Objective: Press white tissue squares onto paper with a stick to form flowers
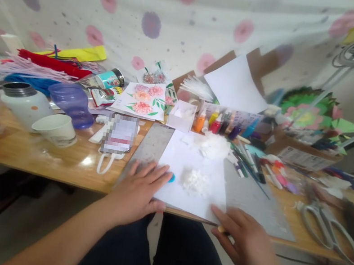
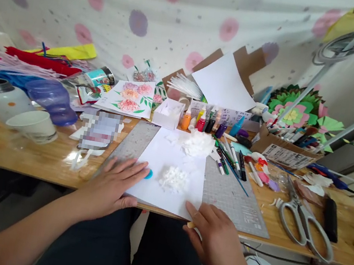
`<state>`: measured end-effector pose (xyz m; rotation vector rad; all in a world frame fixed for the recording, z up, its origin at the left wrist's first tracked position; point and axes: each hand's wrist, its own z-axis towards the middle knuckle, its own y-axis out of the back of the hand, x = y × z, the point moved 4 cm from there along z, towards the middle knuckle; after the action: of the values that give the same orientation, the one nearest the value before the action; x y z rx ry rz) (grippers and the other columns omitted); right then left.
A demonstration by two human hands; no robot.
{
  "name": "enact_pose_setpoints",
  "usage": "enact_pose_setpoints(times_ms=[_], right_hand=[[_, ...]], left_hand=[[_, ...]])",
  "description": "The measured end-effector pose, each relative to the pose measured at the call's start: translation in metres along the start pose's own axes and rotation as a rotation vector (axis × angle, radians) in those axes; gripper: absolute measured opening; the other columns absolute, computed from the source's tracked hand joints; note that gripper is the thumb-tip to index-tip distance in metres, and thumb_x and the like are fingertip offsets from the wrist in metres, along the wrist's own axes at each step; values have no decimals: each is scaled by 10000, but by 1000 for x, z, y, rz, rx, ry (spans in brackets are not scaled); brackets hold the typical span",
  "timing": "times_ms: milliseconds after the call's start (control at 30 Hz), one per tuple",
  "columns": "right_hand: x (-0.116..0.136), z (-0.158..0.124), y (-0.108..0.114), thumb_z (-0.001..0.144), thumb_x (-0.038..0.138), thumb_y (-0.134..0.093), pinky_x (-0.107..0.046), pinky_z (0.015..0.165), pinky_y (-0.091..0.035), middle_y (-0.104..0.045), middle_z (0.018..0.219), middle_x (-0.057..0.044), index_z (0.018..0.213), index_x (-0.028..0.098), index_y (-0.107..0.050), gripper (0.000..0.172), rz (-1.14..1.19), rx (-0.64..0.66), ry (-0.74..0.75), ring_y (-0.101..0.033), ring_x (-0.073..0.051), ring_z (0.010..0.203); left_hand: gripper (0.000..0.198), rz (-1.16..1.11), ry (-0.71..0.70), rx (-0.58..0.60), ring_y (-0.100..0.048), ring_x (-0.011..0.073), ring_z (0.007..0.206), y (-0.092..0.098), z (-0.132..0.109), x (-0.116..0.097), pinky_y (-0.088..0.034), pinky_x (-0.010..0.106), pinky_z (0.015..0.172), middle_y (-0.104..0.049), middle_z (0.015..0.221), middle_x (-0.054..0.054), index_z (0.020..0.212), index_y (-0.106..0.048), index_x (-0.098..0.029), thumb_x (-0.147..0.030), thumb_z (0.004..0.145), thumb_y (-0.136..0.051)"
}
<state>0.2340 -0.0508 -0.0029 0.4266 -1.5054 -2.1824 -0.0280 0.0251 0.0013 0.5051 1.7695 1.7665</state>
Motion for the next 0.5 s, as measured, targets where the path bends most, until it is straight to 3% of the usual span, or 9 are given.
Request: enact_pose_setpoints(times_ms=[133,233,333,500], right_hand=[[-1,-1,-1,886,253,-529,-320,620,-539,-649,837,-73,1240,184,-582,364,7,-8,5,-630,-188,701],[-1,-2,0,886,236,-516,-313,625,-538,-654,842,-69,1235,195,-593,360,30,-16,-7,-628,-184,706],[-1,-2,-1,885,233,-516,-308,621,-532,-654,839,-65,1227,201,-602,354,41,-33,-21,-624,-180,705],[-1,-3,-2,875,217,-519,-312,602,-526,-652,827,-63,1224,190,-598,358,34,-61,-11,-620,-184,691]], left_hand=[[774,-9,19,36,-188,416,1411,0,-4,5,-44,717,1054,-264,1550,84,1457,-315,-329,-727,806,-439],[857,-19,46,-48,-181,403,1416,7,-2,3,-41,690,1076,-205,1566,106,1494,-220,-284,-753,799,-400],[857,0,-23,-109,-137,362,1437,11,2,-7,66,658,1094,-225,1560,101,1508,-172,-233,-733,835,-350],[815,7,-132,14,-145,318,1445,-1,6,-17,215,619,1068,-272,1541,79,1489,-243,-228,-725,848,-326]])
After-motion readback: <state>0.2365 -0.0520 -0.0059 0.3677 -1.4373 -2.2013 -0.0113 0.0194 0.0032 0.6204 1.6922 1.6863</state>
